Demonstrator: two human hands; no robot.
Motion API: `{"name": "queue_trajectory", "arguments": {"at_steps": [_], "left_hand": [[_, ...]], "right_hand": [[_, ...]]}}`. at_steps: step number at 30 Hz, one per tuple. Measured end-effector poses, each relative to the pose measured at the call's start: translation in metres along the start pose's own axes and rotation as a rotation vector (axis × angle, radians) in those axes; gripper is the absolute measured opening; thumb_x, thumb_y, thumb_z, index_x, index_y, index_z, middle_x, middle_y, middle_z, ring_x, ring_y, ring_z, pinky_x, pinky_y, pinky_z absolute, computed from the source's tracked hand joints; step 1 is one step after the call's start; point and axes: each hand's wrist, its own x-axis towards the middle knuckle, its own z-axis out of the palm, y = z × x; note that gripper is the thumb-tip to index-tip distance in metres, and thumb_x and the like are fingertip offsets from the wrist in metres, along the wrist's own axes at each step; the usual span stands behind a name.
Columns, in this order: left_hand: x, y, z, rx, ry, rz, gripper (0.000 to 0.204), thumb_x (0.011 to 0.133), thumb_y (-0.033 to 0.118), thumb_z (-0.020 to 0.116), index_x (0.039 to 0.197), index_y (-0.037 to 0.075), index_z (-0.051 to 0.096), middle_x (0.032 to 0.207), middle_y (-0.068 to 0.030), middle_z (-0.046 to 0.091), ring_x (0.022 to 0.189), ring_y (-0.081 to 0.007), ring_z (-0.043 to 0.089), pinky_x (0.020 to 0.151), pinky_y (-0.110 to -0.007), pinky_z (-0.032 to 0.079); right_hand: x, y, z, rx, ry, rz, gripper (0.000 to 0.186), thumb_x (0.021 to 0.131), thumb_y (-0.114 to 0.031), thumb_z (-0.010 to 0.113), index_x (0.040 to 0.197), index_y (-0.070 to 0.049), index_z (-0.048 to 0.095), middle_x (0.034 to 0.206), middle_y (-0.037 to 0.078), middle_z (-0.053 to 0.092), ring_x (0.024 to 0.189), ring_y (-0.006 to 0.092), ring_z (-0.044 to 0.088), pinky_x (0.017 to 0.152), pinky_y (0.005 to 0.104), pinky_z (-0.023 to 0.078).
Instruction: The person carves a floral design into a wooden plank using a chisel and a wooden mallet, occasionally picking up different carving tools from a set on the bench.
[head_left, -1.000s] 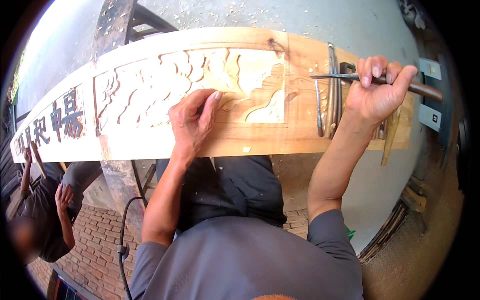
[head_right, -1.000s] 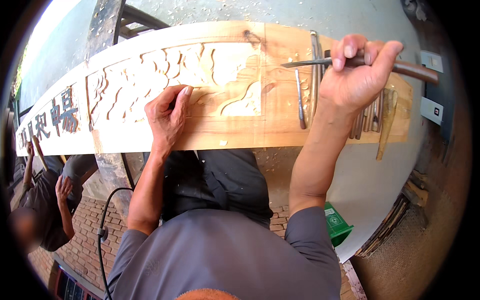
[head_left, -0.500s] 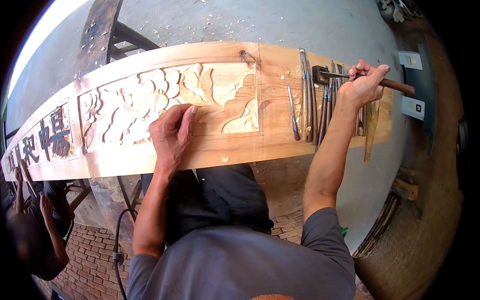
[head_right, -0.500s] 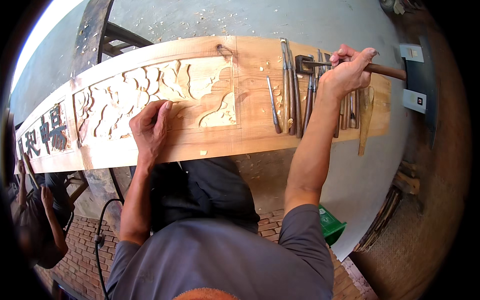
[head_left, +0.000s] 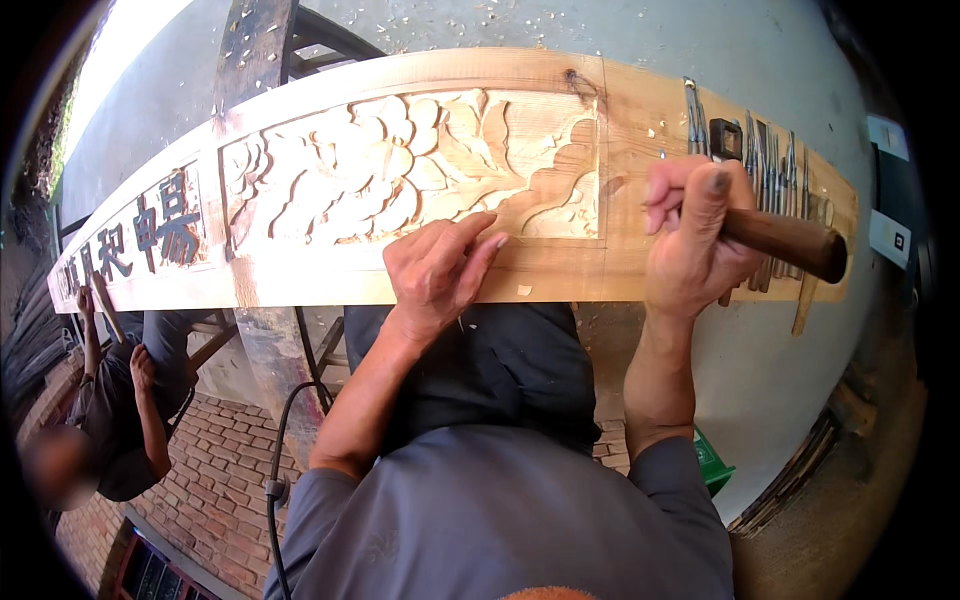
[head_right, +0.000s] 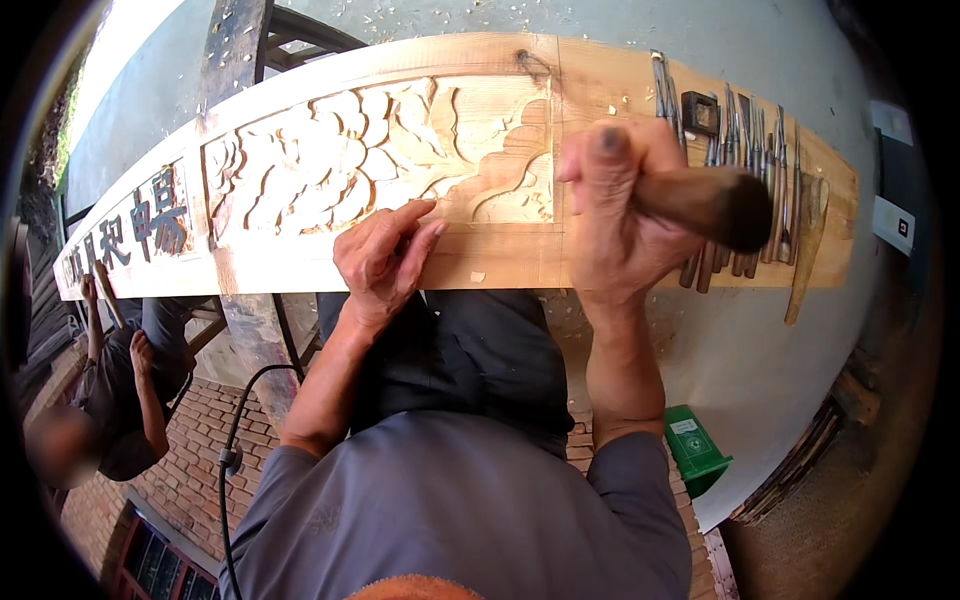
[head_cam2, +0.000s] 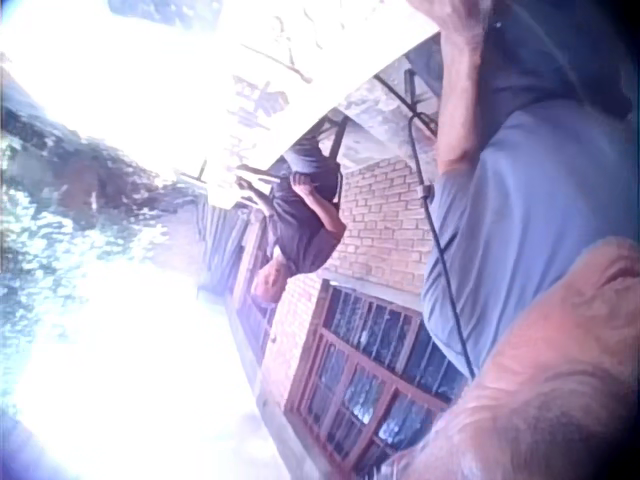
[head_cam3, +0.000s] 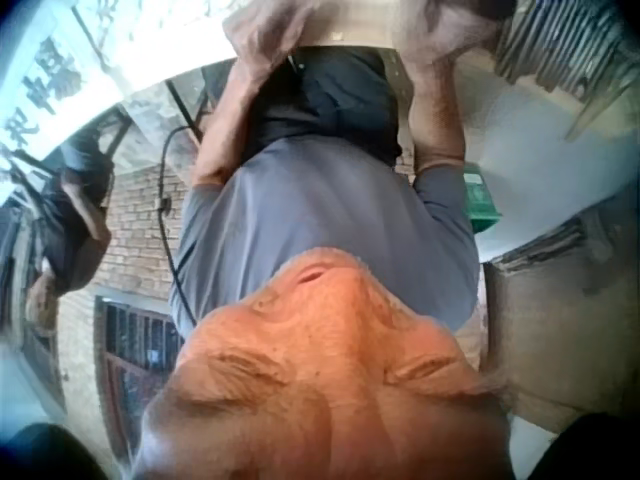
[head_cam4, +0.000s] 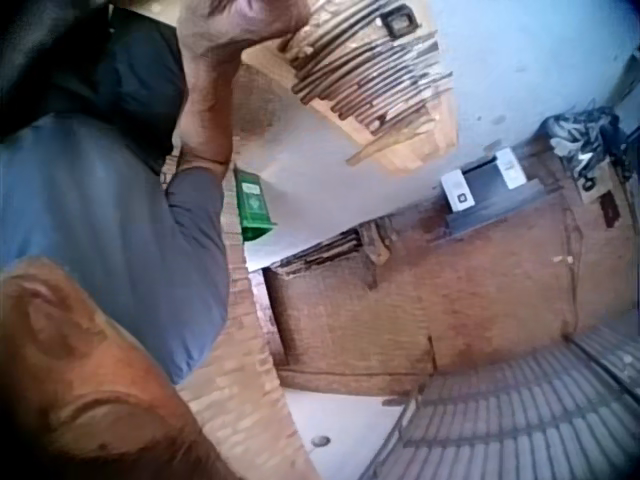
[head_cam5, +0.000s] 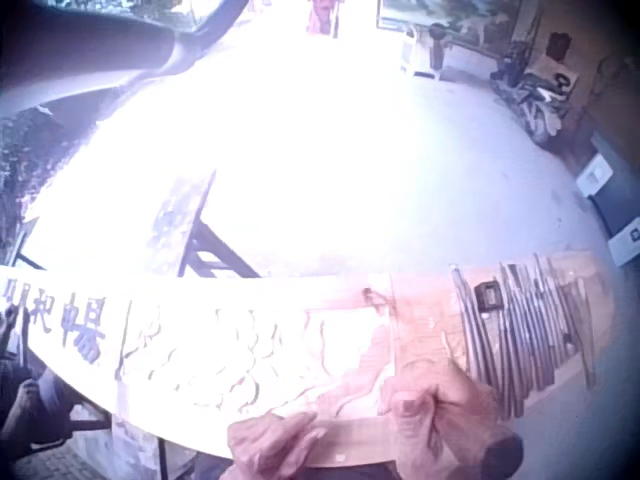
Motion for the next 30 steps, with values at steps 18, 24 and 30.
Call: {"name": "queue_trajectory", "arguments": {"at_steps": [18,24,30], "left_hand": [[-0.023,-0.002,-0.014,0.080,-0.176,0.224,0.044,0.083,0.026,0.092,0.122,0.012,0.081,0.090,-0.0051,0.076,0.072,-0.0219,0.071,0.061,-0.033,0.054],[-0.018,-0.007,-0.005,0.035,-0.147,0.232,0.039,0.082,0.024,0.091,0.114,0.004,0.080,0.105,-0.0129,0.080,0.100,-0.0312,0.079,0.083,-0.040,0.065],[-0.016,-0.006,-0.001,0.041,-0.153,0.238,0.036,0.082,0.022,0.091,0.110,0.003,0.080,0.106,-0.0138,0.081,0.103,-0.0321,0.079,0.087,-0.039,0.065]], "right_hand": [[-0.133,0.000,0.071,0.032,-0.759,-0.542,0.052,0.090,-0.045,0.077,0.065,-0.011,0.047,0.065,0.003,0.049,0.059,0.0206,0.052,0.058,0.0341,0.042],[-0.139,0.015,0.056,-0.046,-0.866,-0.614,0.050,0.088,-0.047,0.079,0.064,-0.012,0.051,0.063,0.002,0.051,0.059,0.0198,0.054,0.057,0.0338,0.041],[-0.136,0.019,0.058,-0.015,-0.840,-0.574,0.053,0.088,-0.049,0.079,0.064,-0.012,0.050,0.062,0.002,0.049,0.056,0.0194,0.052,0.053,0.0334,0.041]]}}
